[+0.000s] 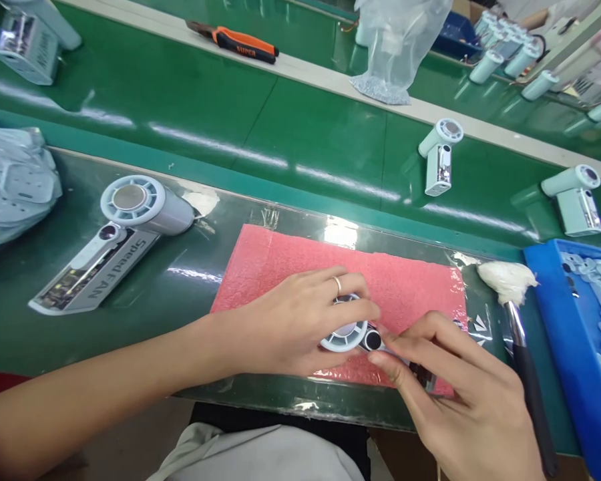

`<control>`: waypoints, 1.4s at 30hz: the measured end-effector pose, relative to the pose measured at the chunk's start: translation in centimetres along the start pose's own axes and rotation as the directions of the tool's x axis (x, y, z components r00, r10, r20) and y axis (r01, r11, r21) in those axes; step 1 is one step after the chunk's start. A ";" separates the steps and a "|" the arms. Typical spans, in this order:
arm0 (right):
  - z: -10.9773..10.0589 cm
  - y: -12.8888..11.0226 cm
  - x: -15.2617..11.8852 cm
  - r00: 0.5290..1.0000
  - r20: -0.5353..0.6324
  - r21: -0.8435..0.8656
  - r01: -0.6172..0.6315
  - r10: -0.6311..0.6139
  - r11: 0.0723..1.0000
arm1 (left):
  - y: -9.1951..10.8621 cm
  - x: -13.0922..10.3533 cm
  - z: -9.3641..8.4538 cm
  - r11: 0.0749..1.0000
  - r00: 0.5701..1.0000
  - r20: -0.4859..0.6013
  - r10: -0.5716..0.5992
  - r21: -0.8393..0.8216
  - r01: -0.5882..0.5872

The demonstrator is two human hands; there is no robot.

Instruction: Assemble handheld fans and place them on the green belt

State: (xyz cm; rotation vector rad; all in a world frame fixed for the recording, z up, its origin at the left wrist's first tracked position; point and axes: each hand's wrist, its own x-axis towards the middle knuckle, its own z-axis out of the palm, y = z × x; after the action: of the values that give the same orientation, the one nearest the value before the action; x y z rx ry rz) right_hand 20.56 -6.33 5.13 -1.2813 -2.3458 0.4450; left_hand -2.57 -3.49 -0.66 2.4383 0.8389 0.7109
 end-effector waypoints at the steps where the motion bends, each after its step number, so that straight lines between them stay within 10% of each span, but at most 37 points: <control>1: 0.1 0.2 0.0 1.000 -0.016 0.027 -0.013 0.014 1.000 | 0.0 -0.1 -0.1 1.000 1.000 0.001 0.004 0.011 -0.004; 7: -0.4 2.8 -2.0 0.994 0.105 0.018 0.003 -0.005 1.000 | 1.6 -1.1 -1.1 0.986 0.993 -0.018 0.120 0.121 -0.117; 15: 0.9 3.4 -4.2 0.899 0.094 -0.234 0.437 -0.427 0.868 | 5.7 -2.4 0.0 0.955 0.999 0.049 -0.006 0.296 -0.008; 25: 2.0 5.1 -3.1 0.825 0.072 -0.182 0.564 -0.561 0.806 | 5.3 -1.5 0.0 0.929 0.991 0.094 0.093 0.350 -0.120; 33: 2.6 3.8 -3.8 0.895 0.108 -0.303 0.444 -0.433 0.843 | 5.3 -1.3 -0.6 0.891 0.974 0.198 0.115 0.413 -0.189; 42: 2.8 4.7 -3.5 0.794 0.092 -0.364 0.588 -0.600 0.722 | 5.1 -1.7 -0.3 0.865 0.970 0.183 0.163 0.447 -0.230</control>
State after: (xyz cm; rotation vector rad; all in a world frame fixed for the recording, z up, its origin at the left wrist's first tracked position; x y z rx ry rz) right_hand 24.15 -7.07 -0.27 -0.5698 -2.7175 -0.2506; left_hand -1.75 -8.14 1.89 3.0011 0.7805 0.4314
